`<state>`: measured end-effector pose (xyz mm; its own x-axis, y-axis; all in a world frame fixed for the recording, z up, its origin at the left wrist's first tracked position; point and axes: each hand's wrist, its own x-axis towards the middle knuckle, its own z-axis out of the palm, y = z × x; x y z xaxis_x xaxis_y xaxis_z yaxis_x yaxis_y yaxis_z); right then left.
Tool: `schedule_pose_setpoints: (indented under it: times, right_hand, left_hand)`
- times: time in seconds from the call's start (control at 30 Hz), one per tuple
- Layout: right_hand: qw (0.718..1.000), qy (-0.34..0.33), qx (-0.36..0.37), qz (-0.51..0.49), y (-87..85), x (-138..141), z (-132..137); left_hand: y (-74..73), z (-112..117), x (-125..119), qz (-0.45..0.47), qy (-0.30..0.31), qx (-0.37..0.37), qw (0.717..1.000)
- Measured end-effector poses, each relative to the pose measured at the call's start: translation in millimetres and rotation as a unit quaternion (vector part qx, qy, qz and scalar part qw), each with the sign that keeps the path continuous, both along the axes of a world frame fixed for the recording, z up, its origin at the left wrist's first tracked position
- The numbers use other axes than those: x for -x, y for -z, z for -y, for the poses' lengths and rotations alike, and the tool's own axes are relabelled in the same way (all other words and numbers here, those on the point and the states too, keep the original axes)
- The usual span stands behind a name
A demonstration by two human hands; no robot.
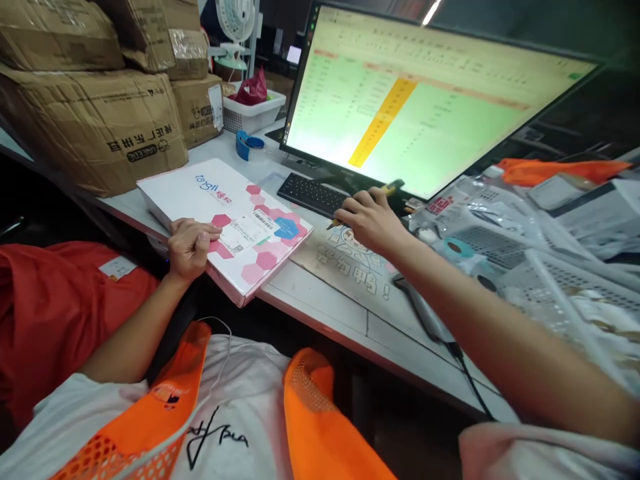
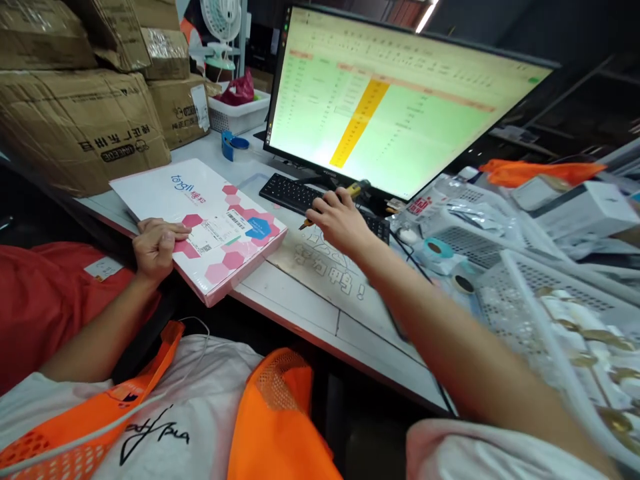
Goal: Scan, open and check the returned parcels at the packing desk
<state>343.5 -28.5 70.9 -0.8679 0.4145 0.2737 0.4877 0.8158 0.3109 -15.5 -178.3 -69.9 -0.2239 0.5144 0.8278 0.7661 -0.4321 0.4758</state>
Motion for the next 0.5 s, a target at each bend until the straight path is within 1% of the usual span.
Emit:
schedule_pose_setpoints:
  times: [0.07, 0.1, 0.17, 0.2, 0.23, 0.27, 0.33, 0.37, 0.4, 0.43, 0.5]
  right_hand:
    - [0.998, 0.026, -0.025, -0.042, 2.2, -5, 8]
    - [0.997, 0.029, -0.033, -0.056, 4.2, -3, 15]
    - [0.996, 0.025, -0.024, -0.084, 11.1, 5, 30]
    - [0.994, 0.027, -0.002, -0.108, 16.0, 10, 37]
    - [0.989, 0.036, 0.032, -0.141, 22.0, 14, 45]
    - [0.979, 0.056, 0.079, -0.180, 28.7, 18, 51]
    - [0.942, 0.114, 0.192, -0.250, 42.9, 24, 64]
    - [0.920, 0.136, 0.249, -0.272, 49.6, 26, 71]
    - [0.899, 0.148, 0.300, -0.283, 55.4, 28, 78]
    - [0.881, 0.150, 0.343, -0.290, 60.0, 30, 86]
    - [0.850, 0.135, 0.407, -0.305, 65.7, 38, 103]
  left_hand:
    - [-2.4, 2, -3, -0.008, 0.001, 0.002, 1.000]
    - [-4.2, 4, -2, -0.015, 0.009, 0.002, 1.000]
    - [-8.3, 7, 6, -0.038, 0.035, 0.002, 0.999]
    - [-10.0, 8, 15, -0.047, 0.038, 0.005, 0.998]
    - [-11.0, 8, 28, -0.050, 0.025, 0.006, 0.998]
    - [-10.9, 6, 45, -0.040, -0.002, 0.010, 0.999]
    - [-6.8, -1, 85, 0.024, -0.075, 0.034, 0.996]
    - [-2.9, -7, 105, 0.073, -0.088, 0.064, 0.991]
    - [1.9, -14, 123, 0.124, -0.078, 0.100, 0.984]
    - [7.2, -22, 138, 0.165, -0.055, 0.132, 0.976]
    - [16.7, -36, 156, 0.217, -0.012, 0.152, 0.964]
